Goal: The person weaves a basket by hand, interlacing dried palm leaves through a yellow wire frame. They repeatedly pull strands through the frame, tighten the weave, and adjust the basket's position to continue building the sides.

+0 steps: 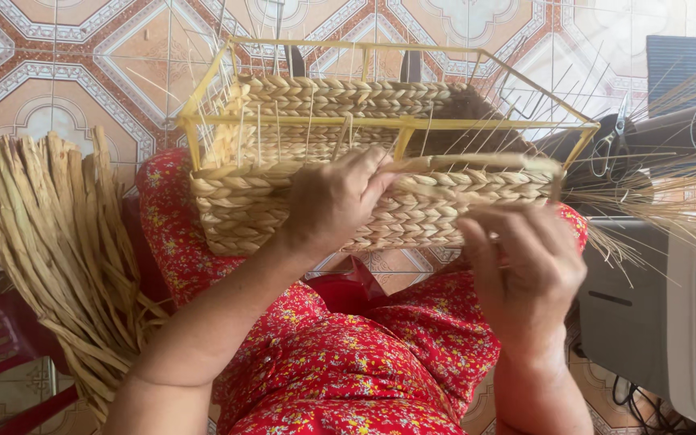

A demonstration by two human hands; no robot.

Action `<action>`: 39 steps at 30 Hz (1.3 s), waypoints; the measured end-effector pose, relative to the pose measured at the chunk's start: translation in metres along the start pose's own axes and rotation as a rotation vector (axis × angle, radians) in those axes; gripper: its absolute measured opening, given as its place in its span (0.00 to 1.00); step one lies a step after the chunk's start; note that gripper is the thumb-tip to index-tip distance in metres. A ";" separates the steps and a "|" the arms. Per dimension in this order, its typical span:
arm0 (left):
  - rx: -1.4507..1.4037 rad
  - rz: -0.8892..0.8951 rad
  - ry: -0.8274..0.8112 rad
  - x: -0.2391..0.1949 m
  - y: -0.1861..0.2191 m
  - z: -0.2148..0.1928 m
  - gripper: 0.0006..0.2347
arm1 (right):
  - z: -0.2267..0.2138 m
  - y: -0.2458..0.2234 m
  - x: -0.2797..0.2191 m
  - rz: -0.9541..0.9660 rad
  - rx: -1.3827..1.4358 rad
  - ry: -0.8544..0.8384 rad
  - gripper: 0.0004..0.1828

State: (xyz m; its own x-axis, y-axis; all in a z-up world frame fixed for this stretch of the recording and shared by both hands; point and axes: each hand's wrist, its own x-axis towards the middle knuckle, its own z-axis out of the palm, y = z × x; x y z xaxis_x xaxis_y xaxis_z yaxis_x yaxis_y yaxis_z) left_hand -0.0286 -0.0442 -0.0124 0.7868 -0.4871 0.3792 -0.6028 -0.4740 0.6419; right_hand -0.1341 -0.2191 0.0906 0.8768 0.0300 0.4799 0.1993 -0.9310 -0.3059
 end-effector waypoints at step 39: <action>-0.274 -0.258 -0.195 0.003 -0.008 -0.002 0.03 | 0.102 0.047 -0.006 0.700 1.117 -0.145 0.13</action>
State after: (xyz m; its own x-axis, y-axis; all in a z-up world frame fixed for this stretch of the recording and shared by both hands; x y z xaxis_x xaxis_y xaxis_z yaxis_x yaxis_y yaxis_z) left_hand -0.0216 -0.0406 -0.0153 0.8517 -0.5198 0.0665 -0.3107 -0.3987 0.8628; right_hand -0.0853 -0.2262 -0.0103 0.9658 -0.2268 -0.1252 -0.1216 0.0297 -0.9921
